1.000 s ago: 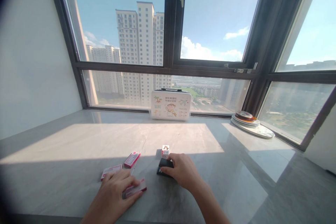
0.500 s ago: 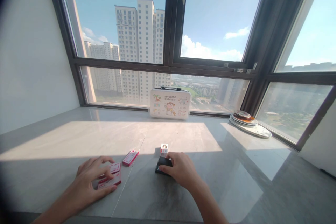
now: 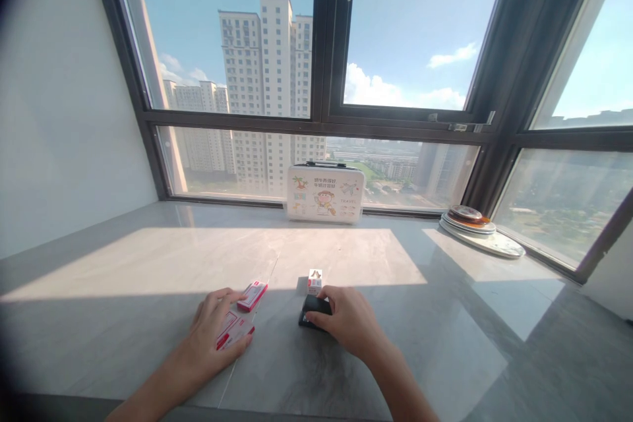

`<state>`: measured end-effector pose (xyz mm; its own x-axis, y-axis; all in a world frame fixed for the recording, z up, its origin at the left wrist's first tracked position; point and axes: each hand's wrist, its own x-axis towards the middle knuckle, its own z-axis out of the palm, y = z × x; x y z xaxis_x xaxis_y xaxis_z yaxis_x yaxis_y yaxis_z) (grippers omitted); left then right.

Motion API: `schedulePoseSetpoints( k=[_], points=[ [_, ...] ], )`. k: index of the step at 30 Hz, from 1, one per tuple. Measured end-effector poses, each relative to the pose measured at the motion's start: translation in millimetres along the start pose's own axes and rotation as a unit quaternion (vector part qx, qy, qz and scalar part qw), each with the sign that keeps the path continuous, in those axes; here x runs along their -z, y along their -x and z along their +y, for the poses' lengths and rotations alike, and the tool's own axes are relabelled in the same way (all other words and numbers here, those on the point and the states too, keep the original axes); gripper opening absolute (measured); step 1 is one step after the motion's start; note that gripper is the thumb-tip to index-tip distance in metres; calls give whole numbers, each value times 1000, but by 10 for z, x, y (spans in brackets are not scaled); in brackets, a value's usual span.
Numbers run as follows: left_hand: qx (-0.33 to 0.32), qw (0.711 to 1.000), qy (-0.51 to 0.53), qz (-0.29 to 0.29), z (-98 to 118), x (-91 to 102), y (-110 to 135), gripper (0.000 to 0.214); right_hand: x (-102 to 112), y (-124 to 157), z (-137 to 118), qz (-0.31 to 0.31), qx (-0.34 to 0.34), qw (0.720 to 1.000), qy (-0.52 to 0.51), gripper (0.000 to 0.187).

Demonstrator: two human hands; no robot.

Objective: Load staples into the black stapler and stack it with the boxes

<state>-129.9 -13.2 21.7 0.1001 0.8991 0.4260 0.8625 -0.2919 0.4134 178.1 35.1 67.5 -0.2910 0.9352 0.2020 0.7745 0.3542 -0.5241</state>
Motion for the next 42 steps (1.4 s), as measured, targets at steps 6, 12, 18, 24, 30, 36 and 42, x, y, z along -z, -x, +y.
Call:
schedulePoseSetpoints(
  k=[6, 12, 18, 24, 30, 36, 42],
  points=[
    [-21, 997, -21, -65, 21, -232, -129, 71, 78, 103, -32, 10, 9, 1000, 10, 13],
    [-24, 997, -58, -42, 357, -467, -208, 63, 172, 268, 109, 14, -40, 999, 0, 25],
    [-35, 997, -64, 1, 923, -818, -354, 69, 86, 337, 325, 57, -72, 991, -101, 50],
    [-38, 996, -75, 20, 1262, -1077, -504, 59, -32, 391, 514, 68, -106, 957, -260, 59],
    [-22, 997, -64, 28, 1281, -1090, -361, 46, -212, 293, 401, 8, -115, 929, -351, 64],
    [-6, 996, -65, 63, 940, -871, -98, 42, -591, 143, -81, -32, -54, 927, -371, 51],
    [-22, 994, -88, 54, 79, -446, -30, 43, -1037, -146, -660, -96, -8, 899, -426, 40]
  ],
)
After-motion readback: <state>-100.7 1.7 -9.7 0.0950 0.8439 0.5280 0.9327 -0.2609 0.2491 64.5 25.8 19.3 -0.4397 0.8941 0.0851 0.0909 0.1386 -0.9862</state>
